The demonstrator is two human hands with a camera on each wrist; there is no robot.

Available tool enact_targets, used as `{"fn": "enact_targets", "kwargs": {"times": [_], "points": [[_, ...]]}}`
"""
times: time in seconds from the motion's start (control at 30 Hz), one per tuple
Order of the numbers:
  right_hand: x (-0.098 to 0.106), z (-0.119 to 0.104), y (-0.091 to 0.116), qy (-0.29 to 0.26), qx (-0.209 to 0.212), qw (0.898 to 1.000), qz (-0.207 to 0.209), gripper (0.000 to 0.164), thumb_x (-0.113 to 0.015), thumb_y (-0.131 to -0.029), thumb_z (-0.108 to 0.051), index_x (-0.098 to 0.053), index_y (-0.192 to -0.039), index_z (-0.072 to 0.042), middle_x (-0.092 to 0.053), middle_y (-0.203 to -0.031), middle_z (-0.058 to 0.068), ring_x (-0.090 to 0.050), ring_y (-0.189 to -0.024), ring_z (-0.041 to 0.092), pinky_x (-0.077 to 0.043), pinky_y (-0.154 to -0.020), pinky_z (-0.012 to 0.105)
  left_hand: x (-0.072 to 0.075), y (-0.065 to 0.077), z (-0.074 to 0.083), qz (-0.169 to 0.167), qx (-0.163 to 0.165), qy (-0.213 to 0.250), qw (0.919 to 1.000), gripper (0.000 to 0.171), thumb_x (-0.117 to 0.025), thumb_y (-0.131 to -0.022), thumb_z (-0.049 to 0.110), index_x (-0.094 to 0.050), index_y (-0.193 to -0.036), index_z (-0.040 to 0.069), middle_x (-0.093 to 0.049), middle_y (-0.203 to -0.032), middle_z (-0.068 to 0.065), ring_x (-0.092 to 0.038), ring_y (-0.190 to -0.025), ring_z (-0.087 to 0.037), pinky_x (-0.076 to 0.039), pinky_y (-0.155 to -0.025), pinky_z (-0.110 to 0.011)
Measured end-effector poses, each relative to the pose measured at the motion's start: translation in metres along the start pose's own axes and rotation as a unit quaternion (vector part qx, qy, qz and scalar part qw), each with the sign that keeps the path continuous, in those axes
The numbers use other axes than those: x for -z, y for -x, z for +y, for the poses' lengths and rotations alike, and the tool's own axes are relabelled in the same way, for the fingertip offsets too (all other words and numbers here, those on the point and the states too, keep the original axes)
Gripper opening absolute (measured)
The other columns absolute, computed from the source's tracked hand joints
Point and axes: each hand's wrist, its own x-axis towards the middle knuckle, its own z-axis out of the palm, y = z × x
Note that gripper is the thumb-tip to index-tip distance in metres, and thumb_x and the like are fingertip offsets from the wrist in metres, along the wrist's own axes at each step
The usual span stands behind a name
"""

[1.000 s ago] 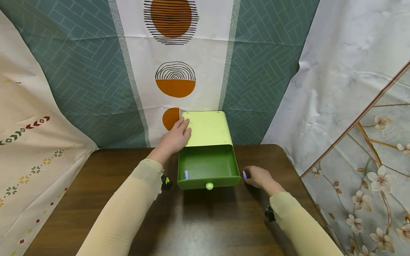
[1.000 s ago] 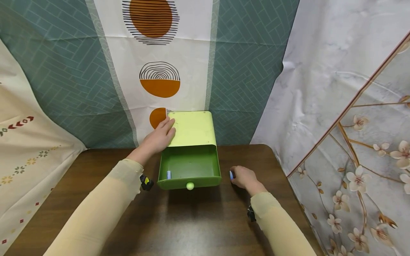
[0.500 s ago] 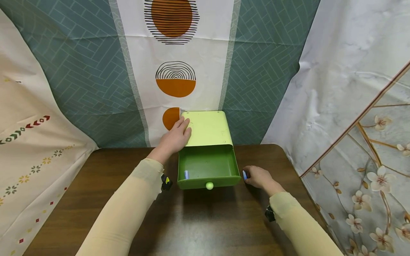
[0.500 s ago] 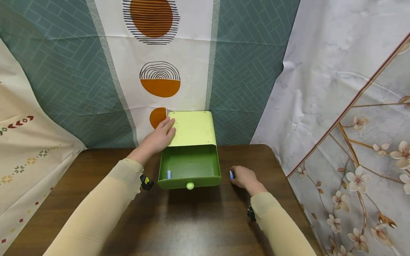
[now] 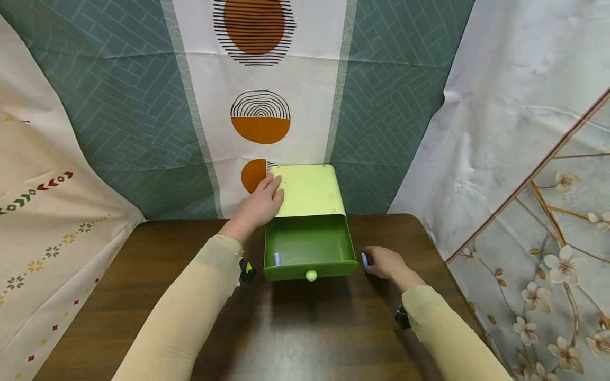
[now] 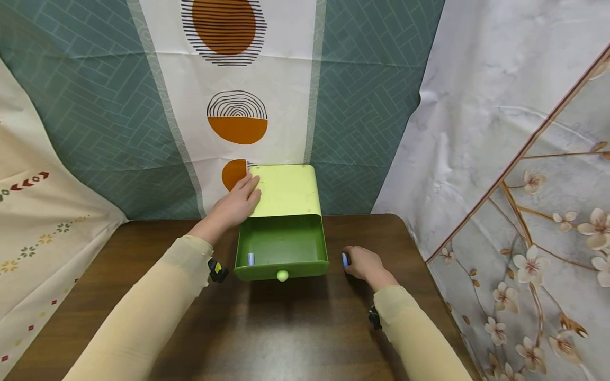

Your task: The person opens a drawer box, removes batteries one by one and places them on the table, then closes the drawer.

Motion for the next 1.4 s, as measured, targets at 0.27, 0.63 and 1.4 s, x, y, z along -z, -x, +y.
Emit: {"fn": "enact_targets", "kwargs": {"times": [0.27, 0.63, 1.4], "points": [[-0.033, 0.037, -0.023, 0.017, 0.004, 1.000, 0.021, 0.055, -0.086, -0.093, -0.020, -0.070, -0.143, -0.004, -0.070, -0.097, 0.000, -0.064, -0.087, 0.020, -0.056, -0.078, 0.047, 0.001, 0.001, 0.001, -0.004, 0.000, 0.000, 1.0000, 0.066, -0.025, -0.120, 0.049, -0.017, -0.180, 0.024, -0.004, -0.186, -0.001, -0.015, -0.169, -0.032, -0.029, -0.128, -0.063], [-0.010, 0.014, -0.004, 0.006, 0.012, 1.000, 0.019, 0.052, -0.087, -0.093, -0.019, -0.071, -0.140, -0.003, -0.072, -0.100, 0.004, -0.067, -0.090, 0.023, -0.057, -0.080, 0.052, 0.000, 0.003, 0.002, 0.001, -0.004, 0.002, 1.0000, 0.066, -0.025, -0.120, 0.048, -0.018, -0.180, 0.022, -0.005, -0.186, -0.003, -0.014, -0.169, -0.032, -0.027, -0.128, -0.063], [0.046, -0.036, 0.039, 0.013, -0.008, 0.999, 0.045, 0.059, -0.087, -0.091, -0.014, -0.067, -0.143, 0.005, -0.069, -0.094, 0.003, -0.065, -0.086, 0.021, -0.058, -0.079, 0.050, 0.000, 0.002, 0.001, 0.001, -0.006, 0.001, 1.0000, 0.066, -0.025, -0.120, 0.048, -0.017, -0.180, 0.022, -0.005, -0.186, -0.003, -0.011, -0.170, -0.030, -0.026, -0.129, -0.062]]}}
